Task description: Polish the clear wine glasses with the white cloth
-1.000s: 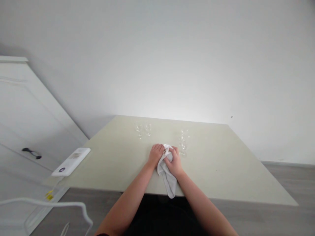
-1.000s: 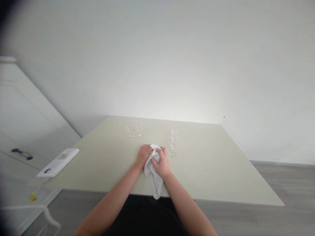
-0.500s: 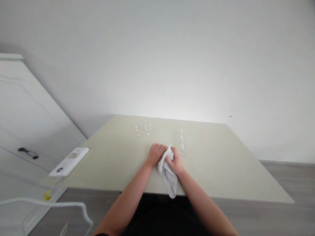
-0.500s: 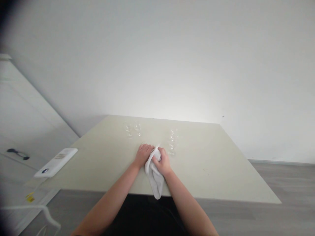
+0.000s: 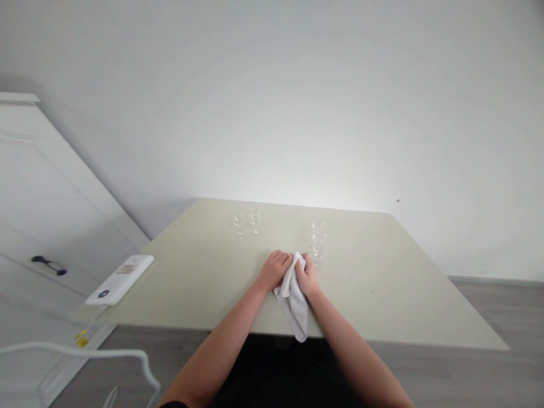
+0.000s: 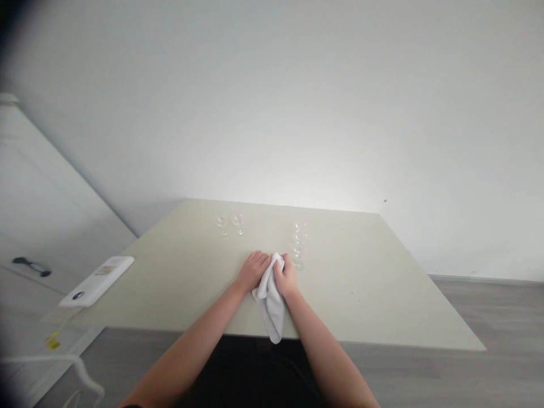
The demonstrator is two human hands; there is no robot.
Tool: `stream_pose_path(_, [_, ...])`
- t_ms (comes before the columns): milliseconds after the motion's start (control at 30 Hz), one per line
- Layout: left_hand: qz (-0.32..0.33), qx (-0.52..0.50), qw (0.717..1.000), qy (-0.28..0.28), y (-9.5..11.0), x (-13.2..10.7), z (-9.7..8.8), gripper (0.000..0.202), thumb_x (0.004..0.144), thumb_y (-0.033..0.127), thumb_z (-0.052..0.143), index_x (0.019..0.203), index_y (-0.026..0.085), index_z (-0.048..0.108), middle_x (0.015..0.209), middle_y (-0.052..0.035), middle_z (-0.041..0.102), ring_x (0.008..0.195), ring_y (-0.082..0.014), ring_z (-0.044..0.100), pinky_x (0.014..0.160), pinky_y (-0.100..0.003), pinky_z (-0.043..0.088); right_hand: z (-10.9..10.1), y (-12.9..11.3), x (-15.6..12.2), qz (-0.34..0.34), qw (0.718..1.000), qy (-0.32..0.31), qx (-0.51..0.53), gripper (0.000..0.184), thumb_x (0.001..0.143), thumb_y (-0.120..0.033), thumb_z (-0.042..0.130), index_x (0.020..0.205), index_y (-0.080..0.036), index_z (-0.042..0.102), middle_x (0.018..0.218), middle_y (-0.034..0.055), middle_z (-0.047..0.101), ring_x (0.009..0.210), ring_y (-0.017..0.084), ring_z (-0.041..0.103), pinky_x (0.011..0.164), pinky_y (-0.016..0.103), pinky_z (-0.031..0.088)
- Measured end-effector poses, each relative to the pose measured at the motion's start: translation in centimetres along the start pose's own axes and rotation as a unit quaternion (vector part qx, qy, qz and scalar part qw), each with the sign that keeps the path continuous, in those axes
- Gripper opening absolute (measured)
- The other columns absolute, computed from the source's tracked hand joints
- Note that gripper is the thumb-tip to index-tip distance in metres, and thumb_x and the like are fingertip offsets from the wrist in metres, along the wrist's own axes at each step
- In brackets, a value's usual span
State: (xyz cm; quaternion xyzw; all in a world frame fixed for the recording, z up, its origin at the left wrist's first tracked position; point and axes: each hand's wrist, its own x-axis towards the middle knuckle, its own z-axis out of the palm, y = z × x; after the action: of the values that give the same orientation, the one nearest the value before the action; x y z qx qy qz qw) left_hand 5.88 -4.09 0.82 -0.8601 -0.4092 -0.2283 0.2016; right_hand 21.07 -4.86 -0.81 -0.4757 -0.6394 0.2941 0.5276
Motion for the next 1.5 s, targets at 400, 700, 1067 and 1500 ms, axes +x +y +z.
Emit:
stream_pose_path(400, [-0.119,-0.022,0.993,-0.007,-0.3,-0.4,0.9,0.012,0.094,0.020,0.045,0.102,0.018,0.054,0.087,-0.0043,0.062,0.072,-0.0175,0.058,0.067,-0.031,0.044,-0.2,-1.1,-0.7,-0.176,0.981,-0.076,-0.031,0.045,0.080,-0.022,0.059,0.123,-0.020,0.046,0.124,0.0122,0.046,0.119,0.026,0.046,0.102,0.041,0.038])
stream_pose_path(700, [-0.091,-0.019,0.993,0.071,-0.6,-0.2,0.7,0.019,0.092,0.018,0.049,0.111,0.017,0.053,0.094,-0.0076,0.063,0.089,-0.0225,0.056,0.082,-0.037,0.043,0.3,-0.7,-0.5,-0.035,0.999,-0.011,0.039,0.028,0.083,-0.034,0.058,0.106,-0.020,0.051,0.092,0.0041,0.058,0.086,0.021,0.057,0.078,0.034,0.047])
stream_pose_path(1067, [-0.121,-0.029,0.992,0.002,-1.3,-0.5,0.5,0.009,0.093,0.019,0.046,0.090,0.019,0.055,0.083,-0.0048,0.062,0.082,-0.0210,0.057,0.078,-0.036,0.040,-0.1,-0.8,-0.7,-0.124,0.986,-0.114,-0.009,0.046,0.083,-0.026,0.059,0.127,-0.020,0.047,0.116,0.0101,0.054,0.109,0.024,0.053,0.097,0.040,0.043])
stream_pose_path(1500, [-0.205,-0.048,0.977,0.039,-1.5,-0.3,1.5,0.008,0.090,0.018,0.048,0.088,0.018,0.056,0.077,-0.0045,0.065,0.076,-0.0196,0.060,0.074,-0.034,0.039,0.2,-0.7,-0.3,-0.040,0.995,-0.038,0.083,0.043,0.084,-0.019,0.043,0.127,-0.021,0.046,0.120,0.0071,0.057,0.113,0.020,0.052,0.101,0.038,0.041])
